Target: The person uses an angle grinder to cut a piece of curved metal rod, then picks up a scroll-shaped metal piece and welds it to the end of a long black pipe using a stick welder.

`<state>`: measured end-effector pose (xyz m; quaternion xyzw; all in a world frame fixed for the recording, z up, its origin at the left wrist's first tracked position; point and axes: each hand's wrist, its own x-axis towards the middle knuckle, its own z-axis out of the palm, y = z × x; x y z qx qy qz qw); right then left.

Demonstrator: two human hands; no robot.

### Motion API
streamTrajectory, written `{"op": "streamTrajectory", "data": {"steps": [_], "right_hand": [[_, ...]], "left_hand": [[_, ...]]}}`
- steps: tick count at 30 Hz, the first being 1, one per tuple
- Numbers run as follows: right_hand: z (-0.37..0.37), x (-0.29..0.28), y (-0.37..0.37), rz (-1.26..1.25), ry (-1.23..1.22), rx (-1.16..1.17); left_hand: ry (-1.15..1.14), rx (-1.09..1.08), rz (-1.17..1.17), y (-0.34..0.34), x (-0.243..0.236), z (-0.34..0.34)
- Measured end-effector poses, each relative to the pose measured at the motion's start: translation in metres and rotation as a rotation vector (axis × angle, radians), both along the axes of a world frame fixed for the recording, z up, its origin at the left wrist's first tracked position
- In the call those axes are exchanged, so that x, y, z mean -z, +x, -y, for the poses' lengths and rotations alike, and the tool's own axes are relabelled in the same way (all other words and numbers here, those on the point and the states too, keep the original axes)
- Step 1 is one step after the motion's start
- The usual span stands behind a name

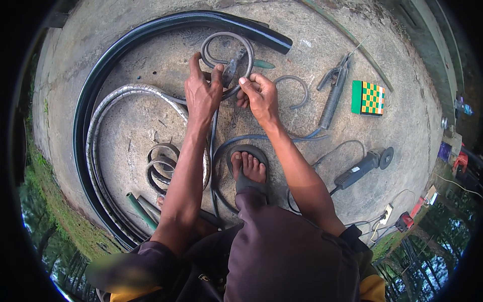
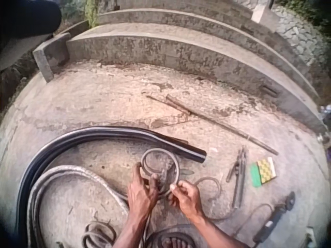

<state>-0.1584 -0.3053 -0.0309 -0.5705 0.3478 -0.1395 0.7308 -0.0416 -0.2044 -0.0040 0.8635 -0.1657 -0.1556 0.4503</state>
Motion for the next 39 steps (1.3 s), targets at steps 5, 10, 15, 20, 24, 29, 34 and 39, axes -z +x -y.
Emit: {"op": "streamTrajectory", "data": {"steps": [5, 10, 15, 20, 24, 29, 34, 39], "right_hand": [[0.003, -0.002, -0.002, -0.010, -0.009, 0.004], [0.016, -0.007, -0.014, -0.046, -0.105, 0.101], [0.069, -0.009, -0.061, -0.263, -0.694, 0.344], [0.108, -0.009, -0.128, -0.773, -1.278, 0.334], [0.116, 0.004, -0.150, -0.974, -0.974, 0.310], [0.128, 0.020, -0.152, -1.022, -1.088, 0.237], [0.130, 0.016, -0.150, -1.037, -0.996, 0.224], [0.111, 0.006, -0.134, -0.979, -1.101, 0.309]], "left_hand": [[-0.012, 0.009, 0.005, -0.001, 0.003, 0.001], [-0.044, -0.008, -0.001, -0.001, 0.000, 0.000], [-0.055, -0.006, -0.025, -0.002, 0.001, 0.001], [-0.043, -0.008, -0.036, -0.002, 0.002, 0.000], [-0.014, -0.009, -0.024, -0.001, -0.001, -0.001], [-0.030, -0.021, -0.005, -0.003, 0.000, -0.001], [-0.012, -0.014, 0.030, -0.006, 0.001, 0.002], [-0.041, -0.011, 0.001, -0.006, 0.001, 0.002]]}}
